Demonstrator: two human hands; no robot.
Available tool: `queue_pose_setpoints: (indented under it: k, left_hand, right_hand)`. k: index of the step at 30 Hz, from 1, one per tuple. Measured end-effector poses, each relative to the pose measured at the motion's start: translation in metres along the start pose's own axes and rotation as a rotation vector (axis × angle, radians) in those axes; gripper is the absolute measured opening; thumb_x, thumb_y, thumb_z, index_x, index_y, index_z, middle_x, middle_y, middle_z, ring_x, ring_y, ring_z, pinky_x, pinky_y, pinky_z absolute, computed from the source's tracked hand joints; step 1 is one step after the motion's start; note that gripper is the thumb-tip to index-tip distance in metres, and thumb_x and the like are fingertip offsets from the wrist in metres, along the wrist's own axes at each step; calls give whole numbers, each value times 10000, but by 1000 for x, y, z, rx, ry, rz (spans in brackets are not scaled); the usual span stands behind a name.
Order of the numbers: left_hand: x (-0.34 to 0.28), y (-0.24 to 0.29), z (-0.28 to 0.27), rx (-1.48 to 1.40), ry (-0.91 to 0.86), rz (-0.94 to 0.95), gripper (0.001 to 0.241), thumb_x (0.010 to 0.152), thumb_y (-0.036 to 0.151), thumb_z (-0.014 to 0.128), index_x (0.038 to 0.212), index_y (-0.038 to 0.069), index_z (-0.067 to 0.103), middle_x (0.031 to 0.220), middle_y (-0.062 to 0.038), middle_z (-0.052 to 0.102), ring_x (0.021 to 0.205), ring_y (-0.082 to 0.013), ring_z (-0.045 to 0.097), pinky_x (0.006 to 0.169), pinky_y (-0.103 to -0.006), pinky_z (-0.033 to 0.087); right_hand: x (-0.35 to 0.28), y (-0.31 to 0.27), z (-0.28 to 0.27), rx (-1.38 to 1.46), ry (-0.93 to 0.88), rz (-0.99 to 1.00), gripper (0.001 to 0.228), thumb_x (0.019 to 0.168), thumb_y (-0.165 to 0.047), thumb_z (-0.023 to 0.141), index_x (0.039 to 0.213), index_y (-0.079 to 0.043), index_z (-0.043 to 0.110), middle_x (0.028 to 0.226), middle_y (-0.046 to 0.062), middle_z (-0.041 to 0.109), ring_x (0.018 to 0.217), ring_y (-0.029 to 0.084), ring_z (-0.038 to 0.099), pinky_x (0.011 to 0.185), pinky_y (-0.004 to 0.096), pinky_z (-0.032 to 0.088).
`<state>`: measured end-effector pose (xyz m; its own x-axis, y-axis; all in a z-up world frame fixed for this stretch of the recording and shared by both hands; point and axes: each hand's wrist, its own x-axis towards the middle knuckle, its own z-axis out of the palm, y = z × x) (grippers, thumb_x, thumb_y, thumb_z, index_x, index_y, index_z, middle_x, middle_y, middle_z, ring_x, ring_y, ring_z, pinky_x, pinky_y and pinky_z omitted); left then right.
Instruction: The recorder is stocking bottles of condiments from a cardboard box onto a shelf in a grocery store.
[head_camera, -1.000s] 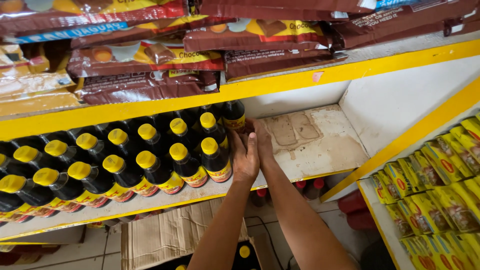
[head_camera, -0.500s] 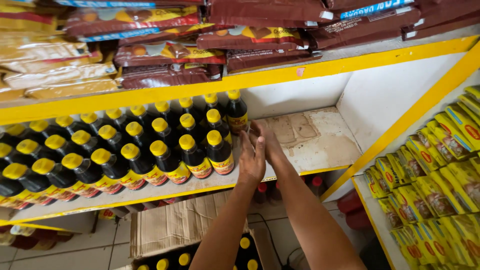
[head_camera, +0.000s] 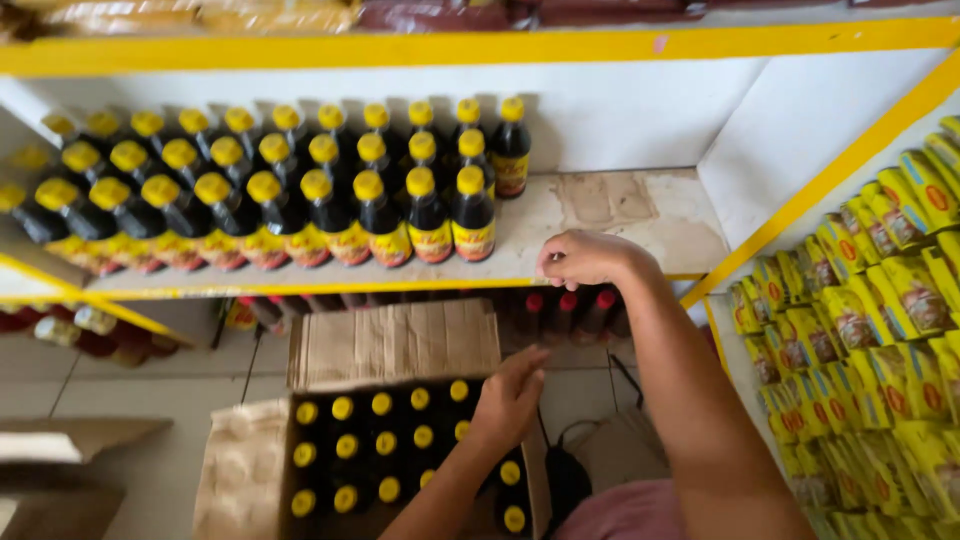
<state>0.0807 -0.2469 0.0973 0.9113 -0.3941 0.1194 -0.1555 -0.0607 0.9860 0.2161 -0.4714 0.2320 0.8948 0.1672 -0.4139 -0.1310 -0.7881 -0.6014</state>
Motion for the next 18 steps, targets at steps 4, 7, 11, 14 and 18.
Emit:
queue_pose_setpoints:
  k: [4,7,11,14,18]
  left_hand:
    - [-77,25,-35,144,-60,-113,293,971,142,630,1240,55,705,1266,-154,701,1088,-288,703,897,-352,557]
    - [-127,12,-55,172,-139,-260,277,940,156,649,1192,69,725,1130,-118,729,904,-261,730,791,-358,581]
    - [-175,-31,-82,251,-194,-351,291,920,173,658,1180,69,741,1049,-129,758,894,-262,741,802,-374,580]
    - [-203,-47,-99,313,-203,-409,307,910,197,651,1177,77,743,1047,-138,771,939,-275,749,837,-387,579]
    - [-213,-51,-128,464,-234,-500,330,927,257,614,1188,100,741,1019,-151,775,974,-321,746,887,-428,570]
  right_hand:
    - [-24,-26,34,-144,-183,194,364,897,-403,641,1166,-170,718,981,25,763,815,153,716,690,389,573]
    - [-19,-13,74,-253,-293,196,395,911,-420,653,1155,-124,750,1026,33,782,852,172,736,762,351,567]
    - [-22,-25,127,-362,-474,111,397,925,-394,644,1165,-94,745,992,32,795,843,182,748,781,357,584]
    - [-28,-43,185,-435,-602,27,391,941,-399,623,1127,-81,754,977,39,798,826,180,748,764,371,584]
    - [-40,-68,258,-630,-694,-193,418,973,-436,617,976,-65,809,918,93,795,793,213,698,728,399,534]
